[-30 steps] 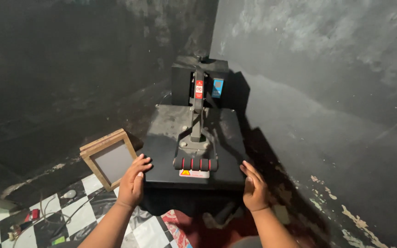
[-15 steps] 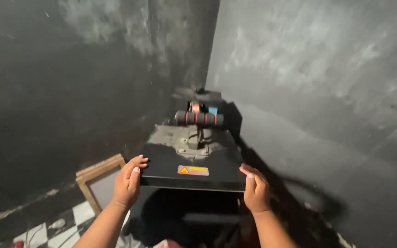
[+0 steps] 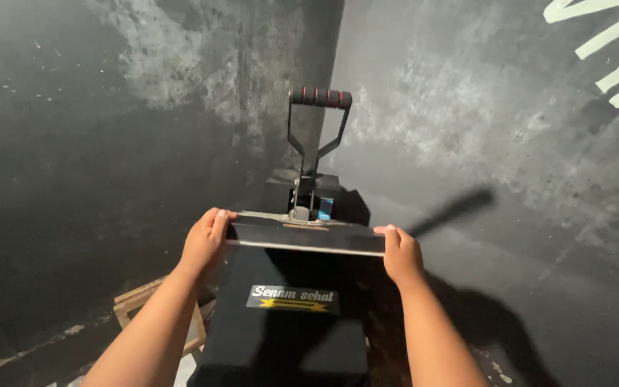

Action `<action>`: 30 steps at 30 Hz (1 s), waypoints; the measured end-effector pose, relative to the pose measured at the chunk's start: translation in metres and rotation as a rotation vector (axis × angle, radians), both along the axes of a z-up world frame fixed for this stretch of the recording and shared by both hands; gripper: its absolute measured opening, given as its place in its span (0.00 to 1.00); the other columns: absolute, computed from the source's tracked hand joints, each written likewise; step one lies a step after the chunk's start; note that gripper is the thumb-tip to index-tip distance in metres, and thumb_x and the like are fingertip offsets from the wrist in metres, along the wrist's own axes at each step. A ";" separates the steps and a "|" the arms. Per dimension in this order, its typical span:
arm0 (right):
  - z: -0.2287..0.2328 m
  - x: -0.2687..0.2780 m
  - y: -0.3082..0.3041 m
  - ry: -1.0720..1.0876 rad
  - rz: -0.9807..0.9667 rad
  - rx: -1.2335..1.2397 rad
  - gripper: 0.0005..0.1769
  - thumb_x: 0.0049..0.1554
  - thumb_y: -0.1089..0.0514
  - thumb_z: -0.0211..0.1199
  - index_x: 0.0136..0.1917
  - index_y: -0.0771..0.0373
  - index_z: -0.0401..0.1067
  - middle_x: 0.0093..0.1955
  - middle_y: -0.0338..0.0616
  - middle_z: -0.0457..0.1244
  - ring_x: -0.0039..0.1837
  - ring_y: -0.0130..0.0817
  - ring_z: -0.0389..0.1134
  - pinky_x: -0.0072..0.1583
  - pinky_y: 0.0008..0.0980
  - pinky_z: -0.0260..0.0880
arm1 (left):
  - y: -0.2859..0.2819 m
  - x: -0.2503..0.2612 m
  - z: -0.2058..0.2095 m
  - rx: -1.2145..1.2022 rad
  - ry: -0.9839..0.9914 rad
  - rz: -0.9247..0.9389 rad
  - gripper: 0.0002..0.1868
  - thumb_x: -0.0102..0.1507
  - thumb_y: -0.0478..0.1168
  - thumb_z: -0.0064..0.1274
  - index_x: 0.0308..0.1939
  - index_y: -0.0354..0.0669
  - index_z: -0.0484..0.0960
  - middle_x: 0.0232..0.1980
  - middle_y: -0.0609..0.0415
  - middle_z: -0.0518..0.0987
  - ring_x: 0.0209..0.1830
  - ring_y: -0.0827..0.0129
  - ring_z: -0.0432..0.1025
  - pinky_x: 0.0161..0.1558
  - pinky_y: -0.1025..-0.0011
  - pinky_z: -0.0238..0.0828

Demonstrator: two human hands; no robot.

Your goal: Using a heat press machine to apply a design onto a black t-shirt

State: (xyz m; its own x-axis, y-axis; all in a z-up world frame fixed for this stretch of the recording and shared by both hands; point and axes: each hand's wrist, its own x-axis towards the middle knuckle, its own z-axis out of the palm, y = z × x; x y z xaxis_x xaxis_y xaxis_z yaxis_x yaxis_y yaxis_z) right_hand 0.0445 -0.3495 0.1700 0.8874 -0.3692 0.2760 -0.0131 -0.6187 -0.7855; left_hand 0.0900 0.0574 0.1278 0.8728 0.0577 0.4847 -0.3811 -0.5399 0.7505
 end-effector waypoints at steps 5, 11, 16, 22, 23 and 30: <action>-0.002 0.007 -0.004 -0.020 0.002 -0.008 0.24 0.65 0.42 0.43 0.51 0.35 0.83 0.55 0.28 0.72 0.64 0.39 0.70 0.65 0.39 0.67 | -0.001 0.003 0.002 0.015 -0.004 0.030 0.18 0.76 0.49 0.35 0.49 0.59 0.85 0.47 0.48 0.84 0.54 0.44 0.76 0.57 0.51 0.73; -0.020 0.013 -0.008 -0.085 0.000 0.071 0.25 0.64 0.40 0.43 0.51 0.42 0.82 0.57 0.32 0.71 0.66 0.39 0.68 0.68 0.40 0.64 | -0.003 0.000 -0.003 0.012 -0.153 0.033 0.19 0.77 0.46 0.32 0.49 0.55 0.84 0.50 0.53 0.85 0.55 0.52 0.77 0.60 0.57 0.72; -0.034 -0.030 0.012 -0.355 -0.035 0.445 0.22 0.65 0.57 0.42 0.70 0.60 0.65 0.67 0.53 0.61 0.69 0.44 0.62 0.73 0.41 0.61 | -0.005 -0.047 -0.002 -0.096 -0.301 0.093 0.19 0.76 0.36 0.32 0.64 0.43 0.78 0.61 0.37 0.79 0.61 0.40 0.71 0.64 0.48 0.66; -0.197 -0.069 0.007 -0.164 0.025 0.280 0.25 0.61 0.77 0.40 0.69 0.66 0.60 0.70 0.70 0.56 0.66 0.62 0.64 0.70 0.49 0.65 | 0.010 -0.099 -0.174 -0.144 -0.086 0.233 0.28 0.68 0.27 0.35 0.72 0.47 0.71 0.68 0.35 0.73 0.66 0.41 0.67 0.69 0.48 0.61; -0.212 -0.077 0.015 -0.115 0.086 0.007 0.29 0.58 0.78 0.44 0.63 0.58 0.72 0.74 0.61 0.60 0.75 0.57 0.59 0.73 0.50 0.61 | 0.013 -0.101 -0.211 -0.089 -0.074 0.058 0.32 0.62 0.22 0.36 0.71 0.34 0.71 0.71 0.27 0.69 0.72 0.39 0.62 0.74 0.48 0.56; -0.230 -0.049 0.060 -0.220 0.271 -0.661 0.27 0.54 0.57 0.61 0.68 0.50 0.74 0.64 0.46 0.67 0.69 0.47 0.65 0.70 0.46 0.66 | -0.062 -0.095 -0.181 0.684 -0.015 0.007 0.26 0.68 0.59 0.45 0.68 0.61 0.75 0.74 0.55 0.70 0.78 0.60 0.59 0.73 0.52 0.54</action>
